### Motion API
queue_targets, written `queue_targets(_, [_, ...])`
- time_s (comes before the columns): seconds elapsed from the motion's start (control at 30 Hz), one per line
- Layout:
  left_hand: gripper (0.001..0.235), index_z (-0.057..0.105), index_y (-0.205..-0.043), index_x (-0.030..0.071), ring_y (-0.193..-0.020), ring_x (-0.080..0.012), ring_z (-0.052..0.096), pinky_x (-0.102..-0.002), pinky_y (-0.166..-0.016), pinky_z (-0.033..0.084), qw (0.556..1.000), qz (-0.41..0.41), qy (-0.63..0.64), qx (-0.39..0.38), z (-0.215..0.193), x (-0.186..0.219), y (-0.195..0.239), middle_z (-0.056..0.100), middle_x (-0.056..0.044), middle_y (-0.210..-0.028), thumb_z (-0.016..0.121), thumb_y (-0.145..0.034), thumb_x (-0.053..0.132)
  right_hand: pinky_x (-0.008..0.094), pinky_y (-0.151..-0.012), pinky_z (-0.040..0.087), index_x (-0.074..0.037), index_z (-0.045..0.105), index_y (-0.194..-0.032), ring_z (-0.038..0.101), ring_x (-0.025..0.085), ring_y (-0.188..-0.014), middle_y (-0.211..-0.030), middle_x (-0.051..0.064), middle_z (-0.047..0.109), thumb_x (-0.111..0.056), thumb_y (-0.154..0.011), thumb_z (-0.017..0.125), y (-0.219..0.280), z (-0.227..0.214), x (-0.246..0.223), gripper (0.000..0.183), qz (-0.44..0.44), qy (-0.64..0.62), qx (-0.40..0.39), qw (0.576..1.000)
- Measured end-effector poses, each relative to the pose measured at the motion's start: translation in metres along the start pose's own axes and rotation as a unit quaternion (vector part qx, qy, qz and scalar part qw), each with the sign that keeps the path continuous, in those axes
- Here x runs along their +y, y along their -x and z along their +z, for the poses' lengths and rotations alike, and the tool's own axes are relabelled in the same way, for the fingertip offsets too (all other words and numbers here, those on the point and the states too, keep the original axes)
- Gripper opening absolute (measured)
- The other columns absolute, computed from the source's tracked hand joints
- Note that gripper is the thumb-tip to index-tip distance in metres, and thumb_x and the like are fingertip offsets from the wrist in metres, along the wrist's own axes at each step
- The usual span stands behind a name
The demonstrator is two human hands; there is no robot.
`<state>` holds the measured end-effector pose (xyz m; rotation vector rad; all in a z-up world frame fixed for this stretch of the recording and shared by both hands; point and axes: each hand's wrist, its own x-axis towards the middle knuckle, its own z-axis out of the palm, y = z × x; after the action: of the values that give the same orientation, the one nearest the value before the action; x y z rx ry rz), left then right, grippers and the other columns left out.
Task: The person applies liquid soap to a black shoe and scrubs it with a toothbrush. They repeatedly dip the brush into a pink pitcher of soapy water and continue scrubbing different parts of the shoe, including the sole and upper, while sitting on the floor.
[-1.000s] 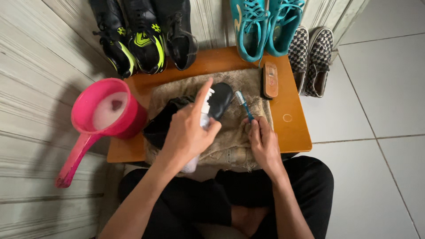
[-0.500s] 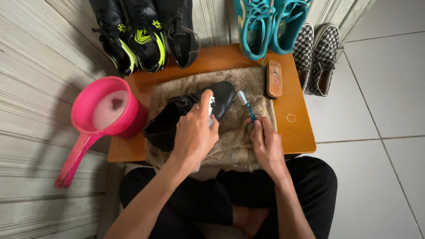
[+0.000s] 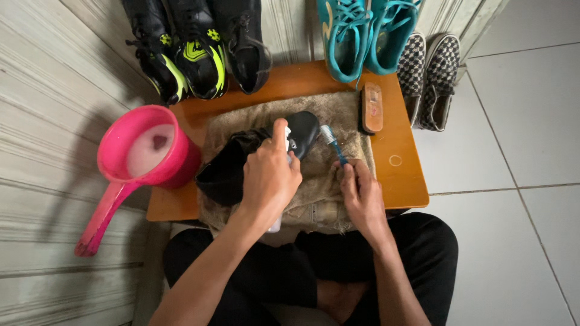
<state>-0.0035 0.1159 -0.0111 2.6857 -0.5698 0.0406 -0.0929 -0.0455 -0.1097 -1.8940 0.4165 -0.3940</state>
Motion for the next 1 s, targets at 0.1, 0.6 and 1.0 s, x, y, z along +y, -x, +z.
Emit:
queue_targets(0.1, [0.068,0.039,-0.162,0.011,-0.084,-0.0557,0.076,-0.064,-0.068,0.064,1.0,0.0,0.008,-0.005,-0.01,0.002,0.006,0.073,-0.027,-0.1,0.061,-0.097,0.009,0.044,-0.077,0.058,-0.015,0.078,-0.123,0.072,0.027,-0.075,-0.074,0.013,0.074,-0.027,-0.112,0.056,0.002,-0.002,-0.014,0.027,-0.015,0.0,0.0,1.0])
queue_targets(0.6, [0.071,0.047,-0.16,0.019,-0.077,-0.0493,0.076,-0.058,-0.063,0.066,0.987,0.019,0.039,0.155,-0.024,-0.016,0.044,0.061,-0.022,-0.119,0.07,-0.093,0.009,0.053,-0.082,0.063,-0.008,0.081,-0.128,0.078,0.04,-0.097,-0.107,0.019,0.082,-0.018,-0.102,0.072,-0.022,0.013,-0.035,0.029,-0.182,0.143,0.009,0.973])
queue_targets(1.0, [0.073,0.053,-0.16,0.007,-0.075,-0.049,0.074,-0.055,-0.06,0.06,0.976,0.088,0.104,0.171,-0.022,-0.062,0.027,0.072,-0.029,-0.097,0.07,-0.089,0.0,0.05,-0.071,0.06,-0.014,0.084,-0.124,0.079,0.039,-0.093,-0.098,0.017,0.083,-0.026,-0.103,0.072,0.007,0.003,-0.045,0.028,-0.143,0.143,0.045,0.978])
